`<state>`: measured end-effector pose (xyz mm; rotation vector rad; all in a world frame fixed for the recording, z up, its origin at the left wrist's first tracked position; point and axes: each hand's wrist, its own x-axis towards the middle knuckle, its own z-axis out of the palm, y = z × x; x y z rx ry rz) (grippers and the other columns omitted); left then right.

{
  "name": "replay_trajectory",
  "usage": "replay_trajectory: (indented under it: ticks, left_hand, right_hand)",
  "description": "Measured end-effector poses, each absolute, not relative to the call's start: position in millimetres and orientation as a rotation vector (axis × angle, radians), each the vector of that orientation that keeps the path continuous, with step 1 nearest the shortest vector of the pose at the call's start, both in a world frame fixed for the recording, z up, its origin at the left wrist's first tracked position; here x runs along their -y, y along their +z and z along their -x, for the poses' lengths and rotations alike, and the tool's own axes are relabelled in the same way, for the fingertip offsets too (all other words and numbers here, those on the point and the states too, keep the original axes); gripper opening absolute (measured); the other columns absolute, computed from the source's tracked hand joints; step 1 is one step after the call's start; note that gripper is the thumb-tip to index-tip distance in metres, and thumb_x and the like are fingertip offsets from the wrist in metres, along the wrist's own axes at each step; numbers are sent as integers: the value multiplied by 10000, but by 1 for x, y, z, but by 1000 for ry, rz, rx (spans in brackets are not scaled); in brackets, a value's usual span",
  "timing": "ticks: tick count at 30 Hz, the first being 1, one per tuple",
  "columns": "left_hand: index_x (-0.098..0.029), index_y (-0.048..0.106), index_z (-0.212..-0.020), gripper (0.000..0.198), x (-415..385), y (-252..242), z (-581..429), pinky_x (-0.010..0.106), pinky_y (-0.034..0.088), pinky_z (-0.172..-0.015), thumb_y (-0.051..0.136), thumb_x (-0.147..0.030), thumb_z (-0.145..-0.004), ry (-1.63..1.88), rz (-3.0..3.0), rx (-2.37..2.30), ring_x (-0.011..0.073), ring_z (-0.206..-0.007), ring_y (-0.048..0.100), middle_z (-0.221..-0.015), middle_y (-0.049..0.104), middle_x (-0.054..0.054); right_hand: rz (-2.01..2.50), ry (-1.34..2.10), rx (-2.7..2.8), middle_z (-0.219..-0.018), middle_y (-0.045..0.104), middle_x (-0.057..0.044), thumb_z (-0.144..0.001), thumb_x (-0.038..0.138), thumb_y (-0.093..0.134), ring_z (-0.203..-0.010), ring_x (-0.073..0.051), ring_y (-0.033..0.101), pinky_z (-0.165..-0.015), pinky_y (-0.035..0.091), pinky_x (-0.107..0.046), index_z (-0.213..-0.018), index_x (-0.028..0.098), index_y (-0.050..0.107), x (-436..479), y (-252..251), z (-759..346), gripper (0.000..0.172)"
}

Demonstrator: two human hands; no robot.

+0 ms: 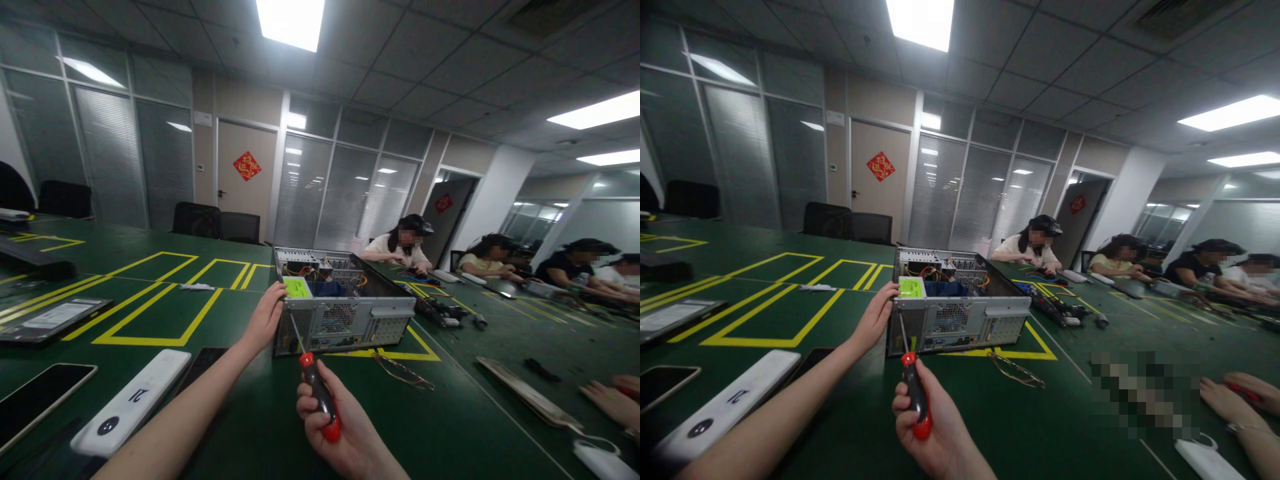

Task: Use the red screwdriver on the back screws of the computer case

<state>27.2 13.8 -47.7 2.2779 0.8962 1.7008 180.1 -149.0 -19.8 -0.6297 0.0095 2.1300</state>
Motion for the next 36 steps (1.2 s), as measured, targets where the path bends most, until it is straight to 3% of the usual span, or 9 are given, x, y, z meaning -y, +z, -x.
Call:
replay_trajectory:
  ticks: [3, 7, 15, 22, 30, 36]
  left_hand:
    - [-200, 478, -1109, 279, -13, -47, -27, 461, 282, -1086, 288, -294, -928, 1695, -2277, -895, 209, -1287, 359, -1280, 476, 99]
    - [-197, 485, -1108, 285, -13, -47, -27, 467, 283, -1085, 284, -291, -929, 1695, -2275, -899, 211, -1288, 360, -1272, 484, 97]
    - [-187, 492, -1101, 290, -13, -47, -28, 452, 290, -1082, 282, -289, -929, 1705, -2284, -905, 207, -1283, 369, -1261, 495, 101]
    - [-189, 491, -1107, 281, -13, -48, -27, 445, 294, -1081, 293, -275, -928, 1713, -2284, -896, 203, -1282, 369, -1270, 491, 99]
    - [-197, 500, -1114, 290, -13, -47, -28, 453, 292, -1081, 298, -286, -926, 1695, -2272, -902, 211, -1282, 368, -1267, 492, 95]
    - [-195, 499, -1118, 292, -12, -46, -28, 455, 293, -1082, 298, -285, -927, 1686, -2274, -907, 211, -1287, 361, -1281, 481, 95]
  right_hand:
    - [685, 2141, -17, -579, 475, 4, -841, 289, 512, -473, -25, 430, -397, 337, -71, -733, 95, 509, 150, -19, -180, 222]
    - [757, 2063, 68, -604, 531, -17, -822, 291, 524, -522, -64, 490, -468, 404, -135, -788, 89, 542, 148, -24, -179, 206]
    - [736, 2070, 141, -629, 543, -6, -828, 360, 525, -516, -66, 469, -453, 331, -144, -906, 94, 561, 146, -29, -177, 279]
    - [708, 2011, 130, -605, 547, -4, -851, 344, 506, -499, -52, 485, -466, 354, -129, -994, 72, 549, 147, -21, -179, 311]
    - [928, 2022, 541, -638, 585, -19, -844, 341, 472, -522, -99, 533, -511, 397, -206, -930, 113, 564, 146, -29, -211, 260]
    - [1155, 1996, 484, -541, 517, 23, -860, 345, 413, -421, -57, 466, -414, 314, -156, -865, 107, 561, 144, -63, -238, 280]
